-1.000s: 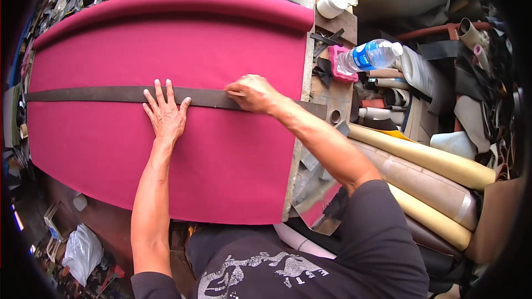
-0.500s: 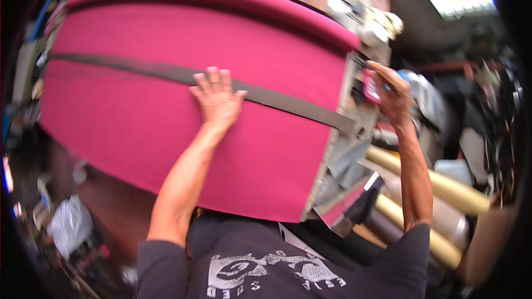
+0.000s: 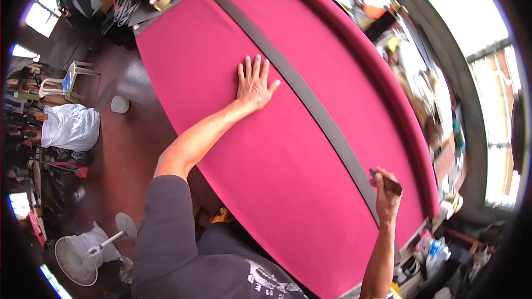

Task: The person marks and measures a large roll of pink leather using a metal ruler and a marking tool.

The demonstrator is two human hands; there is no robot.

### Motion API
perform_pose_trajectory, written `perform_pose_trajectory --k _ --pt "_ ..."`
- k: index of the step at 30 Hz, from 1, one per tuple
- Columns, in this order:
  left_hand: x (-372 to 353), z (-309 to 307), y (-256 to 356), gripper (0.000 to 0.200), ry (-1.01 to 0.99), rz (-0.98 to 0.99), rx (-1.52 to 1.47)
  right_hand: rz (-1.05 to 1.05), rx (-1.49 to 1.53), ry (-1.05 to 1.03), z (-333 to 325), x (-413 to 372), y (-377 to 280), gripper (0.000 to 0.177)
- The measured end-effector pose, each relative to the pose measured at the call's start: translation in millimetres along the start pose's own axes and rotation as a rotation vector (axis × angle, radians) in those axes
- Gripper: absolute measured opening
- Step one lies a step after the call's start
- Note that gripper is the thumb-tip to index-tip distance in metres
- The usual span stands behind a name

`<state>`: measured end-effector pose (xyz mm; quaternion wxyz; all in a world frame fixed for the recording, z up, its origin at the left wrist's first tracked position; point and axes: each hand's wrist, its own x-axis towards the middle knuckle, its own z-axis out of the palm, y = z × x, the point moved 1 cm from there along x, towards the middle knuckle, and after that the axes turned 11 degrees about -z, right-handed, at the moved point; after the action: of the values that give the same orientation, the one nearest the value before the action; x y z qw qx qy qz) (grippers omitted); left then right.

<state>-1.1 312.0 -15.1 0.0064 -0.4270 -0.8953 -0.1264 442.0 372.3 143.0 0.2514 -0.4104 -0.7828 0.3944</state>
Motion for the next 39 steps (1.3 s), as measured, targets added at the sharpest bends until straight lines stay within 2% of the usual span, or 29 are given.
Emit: perform_pose_trajectory --k 3,6,7,8,9,10,11,12,13,15,16,18,21,24,25,28,31,34,37,39 --pt "120.1 -2.3 -117.4 0.078 0.098 -0.099 -0.016 0.098 0.086 -0.059 114.1 96.1 -34.4 0.021" --pt "201.8 -13.6 -180.8 0.079 0.123 -0.141 0.002 -0.001 -0.056 -0.245 229.4 218.8 -76.6 0.031" --pt "222.2 -18.5 -190.2 0.079 0.118 -0.142 0.001 0.0 -0.067 -0.262 266.6 260.3 -91.3 0.027" --pt "239.4 -20.4 -196.8 0.078 0.11 -0.141 -0.001 -0.109 -0.165 -0.302 302.4 303.5 -98.5 0.03" --pt "250.7 -15.7 -201.6 0.079 0.176 -0.135 -0.003 -0.334 -0.191 -0.297 337.2 344.4 -92.8 0.03" --pt "253.6 -17.8 -200.9 0.078 0.211 -0.145 -0.002 -0.83 -0.47 -0.22 370.5 384.6 -92.4 0.025" --pt "255.1 -20.0 -202.0 0.077 0.199 -0.145 -0.002 -0.621 -0.278 -0.29 395.6 413.5 -125.0 0.019" --pt "256.6 -22.5 -202.9 0.075 0.188 -0.149 0.001 -0.988 -0.507 -0.214 424.0 448.7 -126.0 0.021" --pt "258.0 -25.4 -202.1 0.073 0.179 -0.156 -0.006 -1.021 -0.577 -0.167 452.0 476.8 -134.1 0.025" --pt "259.6 -31.1 -202.7 0.072 0.147 -0.155 -0.008 -1.151 -0.528 -0.062 499.2 523.0 -150.6 0.028" --pt "260.1 -31.4 -202.1 0.072 0.13 -0.158 -0.012 -1.155 -0.51 -0.055 517.6 543.4 -157.0 0.02" --pt "261.4 -33.4 -203.3 0.07 0.101 -0.158 0.007 -0.775 -0.21 -0.204 553.3 572.4 -172.2 0.024" --pt "265.0 -36.4 -204.4 0.07 0.063 -0.158 0.003 -0.431 -0.049 -0.222 580.9 599.4 -206.3 0.031" --pt "264.8 -38.4 -203.2 0.07 0.032 -0.169 0.018 -0.454 -0.041 -0.237 593.1 610.8 -219.6 0.043" --pt "265.4 -38.7 -203.6 0.07 0.039 -0.166 0.011 -0.522 0.019 -0.211 602.6 619.3 -213.2 0.047" --pt "266.1 -40.9 -204.5 0.07 0.027 -0.163 0.004 -0.476 -0.078 -0.241 609.4 626.5 -205.5 0.048" --pt "266.5 -40.6 -205.4 0.069 0.039 -0.168 -0.004 -0.501 -0.017 -0.231 611.8 623.9 -208.7 0.046" --pt "265.9 -39.2 -205.5 0.068 0.042 -0.168 -0.005 -0.689 -0.051 -0.21 612.6 622.6 -215.4 0.039" --pt "265.5 -36.5 -206.5 0.068 0.056 -0.169 -0.043 -0.503 -0.179 -0.283 616.5 623.4 -228.6 0.032" --pt "266.6 -37.5 -208.3 0.067 0.047 -0.173 -0.044 -0.572 -0.28 -0.305 613.3 622.3 -239.3 0.031"
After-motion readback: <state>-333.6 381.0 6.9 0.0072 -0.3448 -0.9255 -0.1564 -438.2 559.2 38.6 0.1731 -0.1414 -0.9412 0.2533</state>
